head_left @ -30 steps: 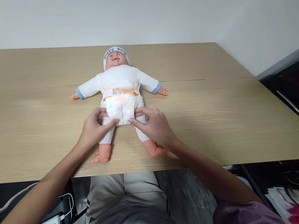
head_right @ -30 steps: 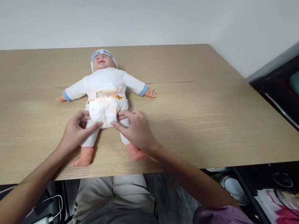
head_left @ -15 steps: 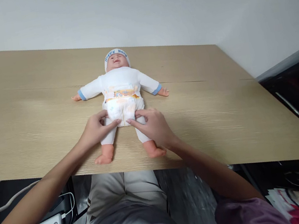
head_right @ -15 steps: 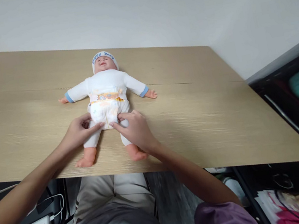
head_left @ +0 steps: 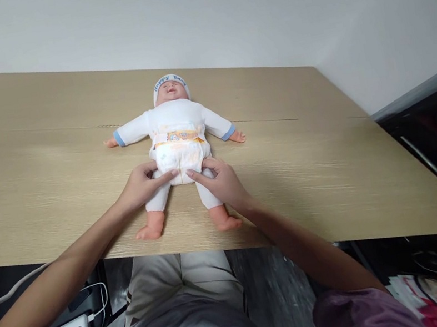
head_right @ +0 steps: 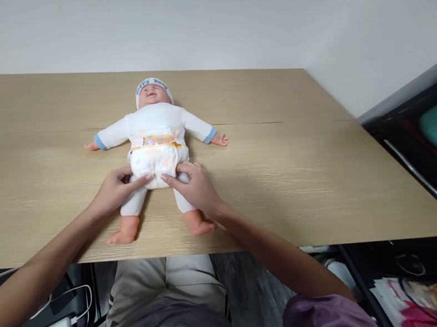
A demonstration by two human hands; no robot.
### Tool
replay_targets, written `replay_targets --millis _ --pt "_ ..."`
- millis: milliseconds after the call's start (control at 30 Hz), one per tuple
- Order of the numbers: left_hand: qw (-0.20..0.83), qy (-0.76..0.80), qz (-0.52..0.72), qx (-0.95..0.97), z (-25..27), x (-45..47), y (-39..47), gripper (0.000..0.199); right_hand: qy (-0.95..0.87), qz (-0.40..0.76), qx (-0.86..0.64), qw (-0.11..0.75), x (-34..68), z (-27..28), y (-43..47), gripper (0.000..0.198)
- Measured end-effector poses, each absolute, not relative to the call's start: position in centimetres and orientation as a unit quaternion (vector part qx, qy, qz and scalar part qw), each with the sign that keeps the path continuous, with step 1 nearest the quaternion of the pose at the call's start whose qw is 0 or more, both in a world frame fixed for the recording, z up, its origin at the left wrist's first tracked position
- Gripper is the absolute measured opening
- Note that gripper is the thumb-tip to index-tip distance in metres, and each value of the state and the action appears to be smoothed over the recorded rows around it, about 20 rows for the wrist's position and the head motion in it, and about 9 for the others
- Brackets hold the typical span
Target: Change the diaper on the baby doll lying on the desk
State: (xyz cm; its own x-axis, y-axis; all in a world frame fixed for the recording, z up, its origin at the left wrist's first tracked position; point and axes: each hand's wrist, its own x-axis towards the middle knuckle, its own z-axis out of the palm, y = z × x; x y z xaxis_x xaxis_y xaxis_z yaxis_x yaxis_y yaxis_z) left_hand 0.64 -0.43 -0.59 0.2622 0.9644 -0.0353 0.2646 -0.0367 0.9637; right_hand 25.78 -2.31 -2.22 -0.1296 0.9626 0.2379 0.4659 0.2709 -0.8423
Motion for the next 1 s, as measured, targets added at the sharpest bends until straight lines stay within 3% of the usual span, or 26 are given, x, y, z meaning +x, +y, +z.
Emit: replay_targets --millis 200,367,533,633,733,833,1000 --pt "0.606 0.452 0.367 0.541 0.5 0.2 -0.2 0.055 -0.687 0.283 -0.549 0.383 26.5 -1.7 -3.4 0.031" --pt "0.612 0.457 0.405 0.503 0.1 -1.7 -0.7 0.059 -0.699 0.31 -0.53 0.367 28.6 -0.4 -6.1 0.043" --pt "0.472 0.499 0.42 0.594 0.2 -4.2 -0.6 0.053 -0.697 0.322 -0.522 0.371 31.2 1.5 -6.8 0.032" --pt "0.285 0.534 0.423 0.674 0.6 -4.8 2.2 0.047 -0.7 0.2 -0.547 0.413 32.9 1.4 -2.9 0.036" --pt "0.153 0.556 0.412 0.706 0.6 -5.0 7.3 0.054 -0.722 0.062 -0.563 0.398 34.2 0.1 3.8 0.053" --pt "0.13 0.584 0.363 0.714 0.0 -5.0 12.6 0.059 -0.749 0.041 -0.566 0.343 34.7 -1.6 10.2 0.067" --pt "0.166 0.622 0.276 0.714 -0.6 -3.5 16.2 0.048 -0.762 0.094 -0.57 0.292 32.6 -3.2 14.5 0.05"
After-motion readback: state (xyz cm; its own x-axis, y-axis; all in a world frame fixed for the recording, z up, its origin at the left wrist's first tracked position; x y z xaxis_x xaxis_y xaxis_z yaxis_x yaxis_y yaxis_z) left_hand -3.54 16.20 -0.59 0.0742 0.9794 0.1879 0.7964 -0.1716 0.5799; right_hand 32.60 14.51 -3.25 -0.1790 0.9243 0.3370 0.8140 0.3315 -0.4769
